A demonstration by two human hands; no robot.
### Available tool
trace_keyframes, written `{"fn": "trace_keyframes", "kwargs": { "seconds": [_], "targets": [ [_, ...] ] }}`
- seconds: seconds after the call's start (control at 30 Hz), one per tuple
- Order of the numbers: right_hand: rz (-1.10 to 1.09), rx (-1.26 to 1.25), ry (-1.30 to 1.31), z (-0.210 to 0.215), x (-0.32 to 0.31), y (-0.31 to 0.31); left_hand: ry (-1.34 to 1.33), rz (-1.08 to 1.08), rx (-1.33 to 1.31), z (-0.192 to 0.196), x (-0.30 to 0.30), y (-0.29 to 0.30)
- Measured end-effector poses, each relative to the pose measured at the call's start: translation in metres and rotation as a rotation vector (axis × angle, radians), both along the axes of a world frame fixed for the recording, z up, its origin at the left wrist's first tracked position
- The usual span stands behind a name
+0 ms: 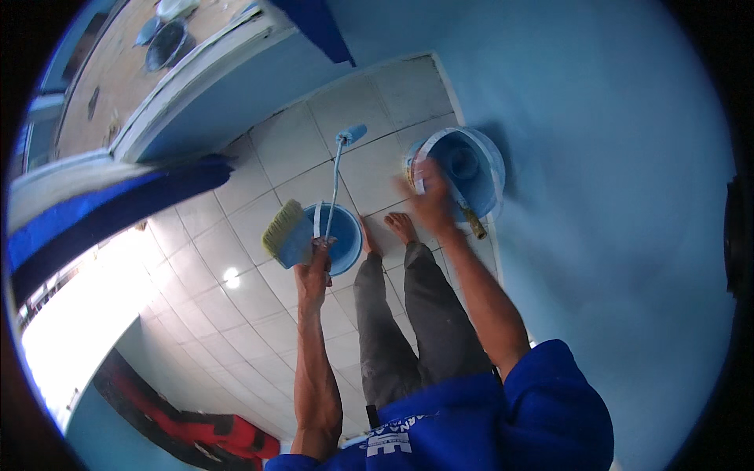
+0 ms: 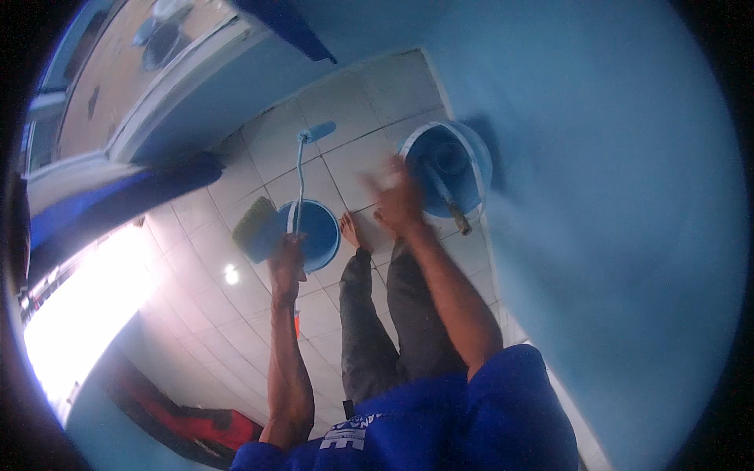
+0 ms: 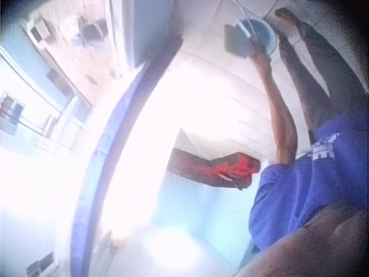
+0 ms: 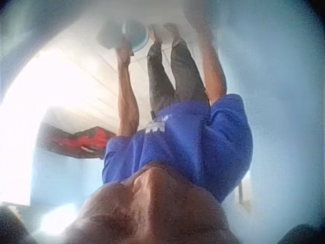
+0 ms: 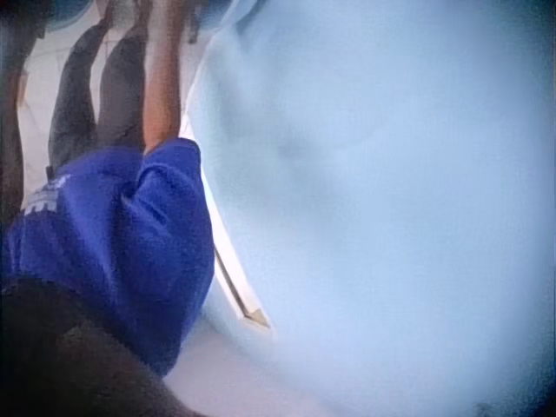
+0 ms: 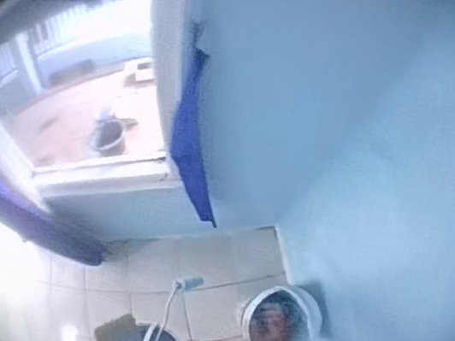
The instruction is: The person paints the lower section of a tiled wall with white paint using a brush, then moves to an outdoor area to mix blue paint in a bucket using a roller and a small container.
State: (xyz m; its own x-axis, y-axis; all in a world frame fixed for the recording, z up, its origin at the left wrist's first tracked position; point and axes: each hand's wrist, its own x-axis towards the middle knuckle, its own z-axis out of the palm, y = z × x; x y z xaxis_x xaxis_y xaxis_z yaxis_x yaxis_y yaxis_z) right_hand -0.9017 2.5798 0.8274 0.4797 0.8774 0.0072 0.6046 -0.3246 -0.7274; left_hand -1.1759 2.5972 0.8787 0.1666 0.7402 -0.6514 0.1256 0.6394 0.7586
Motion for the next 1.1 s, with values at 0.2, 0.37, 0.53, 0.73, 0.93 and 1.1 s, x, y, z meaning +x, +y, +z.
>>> {"fn": "trace_keyframes", "kwargs": {
  "seconds": [0.2,0.37,0.53,0.73,0.93,1.1],
  "targets": [
    [-0.279,-0.517,-0.199,-0.045,0.194,-0.106,0.003,0.21,-0.047,0.03,-0.012,-0.037],
    [-0.365,-0.593,0.603,-0.082,0.168,-0.121,-0.018,0.409,-0.022,0.066,-0.037,-0.071],
    [-0.532,-0.761,0.595,-0.096,0.153,-0.114,-0.178,0.682,0.115,0.08,-0.058,-0.091],
    [-0.435,-0.625,0.719,-0.096,0.111,-0.087,-0.212,0.702,0.158,0.113,-0.128,-0.116],
    [-0.523,-0.609,0.658,-0.09,0.109,-0.112,-0.202,0.865,0.206,0.122,-0.221,-0.174],
    [-0.59,-0.634,0.623,-0.053,-0.036,-0.077,-0.215,0.931,0.266,0.106,-0.354,-0.197]
  ]
}}
